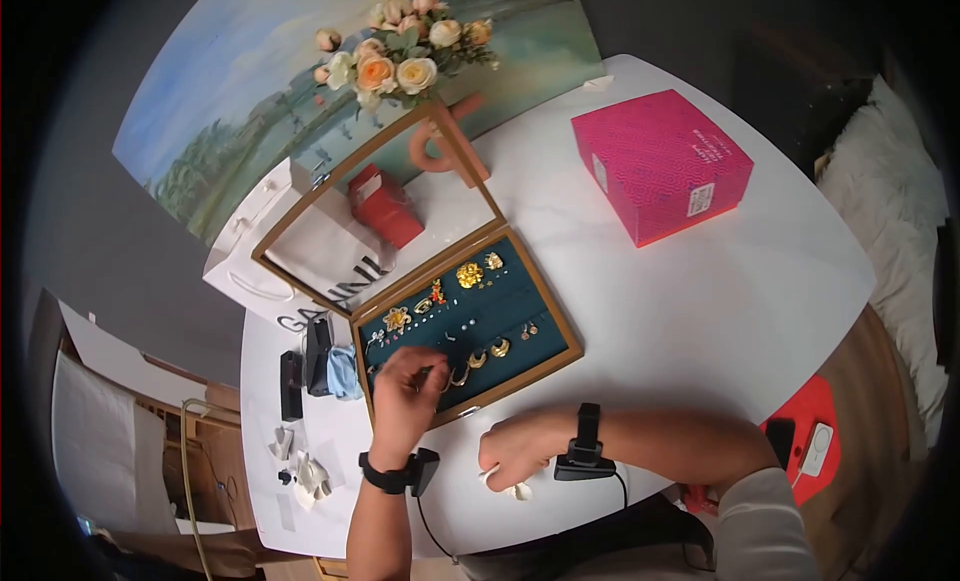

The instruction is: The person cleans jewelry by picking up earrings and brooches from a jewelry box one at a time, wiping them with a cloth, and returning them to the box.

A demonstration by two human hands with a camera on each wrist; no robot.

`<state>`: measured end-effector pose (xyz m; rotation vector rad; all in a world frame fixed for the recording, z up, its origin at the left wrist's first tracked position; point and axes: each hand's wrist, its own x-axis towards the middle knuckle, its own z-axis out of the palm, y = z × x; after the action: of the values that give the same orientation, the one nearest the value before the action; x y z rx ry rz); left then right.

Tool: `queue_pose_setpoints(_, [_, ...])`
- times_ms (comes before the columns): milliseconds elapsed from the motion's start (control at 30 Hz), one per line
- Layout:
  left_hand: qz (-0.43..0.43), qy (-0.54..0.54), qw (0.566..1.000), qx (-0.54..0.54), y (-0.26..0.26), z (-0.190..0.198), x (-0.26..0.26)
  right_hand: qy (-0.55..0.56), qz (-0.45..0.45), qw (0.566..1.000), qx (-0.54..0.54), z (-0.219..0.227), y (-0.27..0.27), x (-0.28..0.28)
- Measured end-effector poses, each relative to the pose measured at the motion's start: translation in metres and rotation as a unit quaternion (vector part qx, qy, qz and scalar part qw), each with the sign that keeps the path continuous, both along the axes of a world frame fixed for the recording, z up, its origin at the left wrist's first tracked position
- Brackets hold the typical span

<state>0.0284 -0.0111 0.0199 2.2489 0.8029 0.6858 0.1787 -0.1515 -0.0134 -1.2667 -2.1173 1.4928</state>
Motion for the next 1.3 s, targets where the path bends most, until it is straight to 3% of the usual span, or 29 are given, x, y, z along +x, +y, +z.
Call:
queue_pose_setpoints(33, [0.039, -0.003, 0.998, -0.055, 0.007, -0.001, -0.012, 0.006, -0.004, 1.0, 0.001, -0.004, 0.001, -0.002])
queue_pose_setpoints(167, [0.099, 0.003, 0.994, -0.052, 0.024, -0.016, -0.047, -0.015, 0.01, 1.0, -0.023, -0.007, 0.008, -0.004])
queue_pose_setpoints(200, [0.09, 0.014, 0.996, -0.001, 0.025, -0.022, -0.054, -0.012, 0.011, 0.999, -0.031, -0.005, 0.008, -0.003])
queue_pose_setpoints(333, [0.14, -0.03, 0.989, 0.026, 0.018, -0.027, -0.061, -0.009, 0.011, 0.998, -0.065, 0.004, 0.011, -0.001])
queue_pose_setpoints(433, [0.124, -0.042, 0.99, 0.058, 0.026, -0.035, -0.072, -0.005, 0.005, 0.997, -0.081, 0.011, 0.013, 0.0])
queue_pose_setpoints(533, [0.134, -0.058, 0.989, -0.017, 0.026, -0.032, -0.077, 0.016, 0.006, 0.997, -0.072, 0.001, 0.016, 0.0])
queue_pose_setpoints(633, [0.094, -0.061, 0.993, 0.048, 0.029, -0.039, -0.079, 0.016, 0.001, 0.996, -0.084, 0.003, 0.016, -0.001])
queue_pose_setpoints(867, [0.079, -0.087, 0.992, 0.056, 0.026, -0.036, -0.08, 0.011, -0.003, 0.993, -0.121, 0.02, 0.022, -0.003])
queue_pose_setpoints(1167, [0.037, -0.042, 0.996, 0.064, 0.012, -0.029, -0.064, 0.028, 0.004, 0.996, -0.09, 0.01, 0.017, 0.0])
queue_pose_setpoints(1300, [0.016, 0.035, 0.994, 0.098, 0.001, -0.019, -0.04, 0.042, 0.002, 0.995, -0.088, 0.002, 0.016, 0.0])
